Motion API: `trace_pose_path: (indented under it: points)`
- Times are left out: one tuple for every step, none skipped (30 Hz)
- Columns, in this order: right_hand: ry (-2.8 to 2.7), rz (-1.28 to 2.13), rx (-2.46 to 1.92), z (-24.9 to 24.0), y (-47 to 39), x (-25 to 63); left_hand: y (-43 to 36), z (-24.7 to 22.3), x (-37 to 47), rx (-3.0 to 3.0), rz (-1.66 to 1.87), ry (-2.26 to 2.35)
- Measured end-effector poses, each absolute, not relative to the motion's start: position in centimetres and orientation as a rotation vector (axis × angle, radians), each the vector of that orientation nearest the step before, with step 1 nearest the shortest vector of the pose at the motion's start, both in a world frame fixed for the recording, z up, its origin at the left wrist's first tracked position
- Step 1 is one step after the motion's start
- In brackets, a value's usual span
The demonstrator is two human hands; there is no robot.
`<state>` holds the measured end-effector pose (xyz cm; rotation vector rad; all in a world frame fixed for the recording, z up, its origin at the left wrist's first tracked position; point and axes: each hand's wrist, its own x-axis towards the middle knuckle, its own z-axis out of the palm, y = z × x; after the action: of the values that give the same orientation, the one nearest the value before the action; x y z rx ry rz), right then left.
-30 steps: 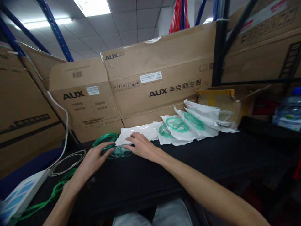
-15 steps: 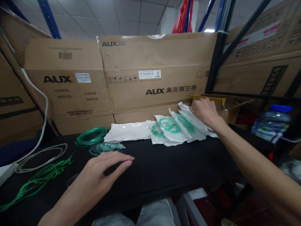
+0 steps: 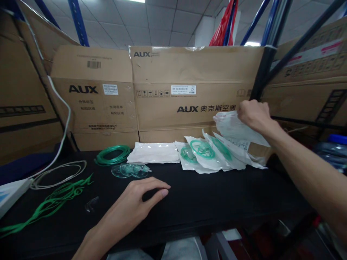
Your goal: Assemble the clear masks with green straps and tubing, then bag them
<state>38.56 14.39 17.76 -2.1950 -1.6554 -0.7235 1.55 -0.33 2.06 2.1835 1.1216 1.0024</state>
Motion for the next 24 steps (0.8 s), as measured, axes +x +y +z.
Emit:
trace_pose_path:
  points:
    - [-1.636,-0.748,-2.167,19.0,14.0,38.1,-0.2,2.0,1.6,2.117,1.016,1.123]
    - [-1.634,-0.757,-2.130,20.2,13.5,37.6,-0.1,1.8,1.7,2.036,1.029,1.115]
    - [-1.640,-0.750,-2.078,21.2,13.0,36.9,0.0,1.6,1.8,1.941,1.044,1.093]
    - [-1.671,-0.726,-1.974,22.0,12.5,36.0,0.1,1.5,1.8,1.837,1.055,1.059]
    - [-1.729,-0.700,-1.855,22.6,11.9,35.0,0.2,1.3,1.9,1.730,1.064,1.014]
    - [-1.790,-0.680,-1.745,22.9,11.3,33.8,0.3,1.2,2.0,1.625,1.072,0.967]
    - [-1.838,-0.662,-1.657,23.0,10.8,32.4,0.4,1.1,2.1,1.527,1.082,0.925]
    - [-1.886,-0.647,-1.573,23.0,10.3,31.0,0.5,1.1,2.1,1.437,1.095,0.893]
    - [-1.944,-0.620,-1.477,22.7,9.8,29.4,0.5,1.2,2.1,1.357,1.109,0.870]
    - [-1.990,-0.576,-1.396,22.3,9.5,27.8,0.5,1.4,2.1,1.289,1.125,0.848]
    - [-2.041,-0.532,-1.314,21.8,9.2,26.3,0.5,1.6,2.1,1.231,1.141,0.824]
    - [-2.103,-0.488,-1.235,21.3,9.0,24.7,0.4,1.8,2.0,1.179,1.157,0.798]
    - [-2.160,-0.429,-1.169,20.7,8.9,23.3,0.3,2.1,1.8,1.133,1.173,0.773]
    - [-2.193,-0.375,-1.095,20.2,8.9,21.9,0.2,2.3,1.7,1.087,1.189,0.750]
    - [-2.237,-0.341,-0.989,19.7,8.9,20.7,0.2,2.5,1.5,1.042,1.210,0.729]
    - [-2.272,-0.324,-0.883,19.2,8.8,19.6,0.2,2.6,1.2,1.001,1.231,0.706]
    - [-2.290,-0.321,-0.798,18.8,8.7,18.6,0.3,2.7,1.0,0.968,1.253,0.684]
    - [-2.304,-0.330,-0.735,18.4,8.5,17.7,0.5,2.7,0.7,0.940,1.276,0.660]
    - [-2.321,-0.341,-0.696,18.1,8.2,17.0,0.7,2.7,0.4,0.912,1.300,0.630]
    - [-2.343,-0.355,-0.673,17.7,7.8,16.4,1.0,2.8,0.1,0.883,1.323,0.597]
    - [-2.374,-0.371,-0.654,17.4,7.3,15.8,1.4,2.8,-0.2,0.854,1.348,0.562]
    - [-2.413,-0.387,-0.636,17.0,6.8,15.5,1.7,2.9,-0.6,0.827,1.374,0.529]
    - [-2.452,-0.407,-0.615,16.5,6.2,15.2,2.0,3.0,-0.9,0.808,1.406,0.497]
    - [-2.489,-0.433,-0.592,16.0,5.7,15.0,2.3,3.1,-1.2,0.800,1.446,0.471]
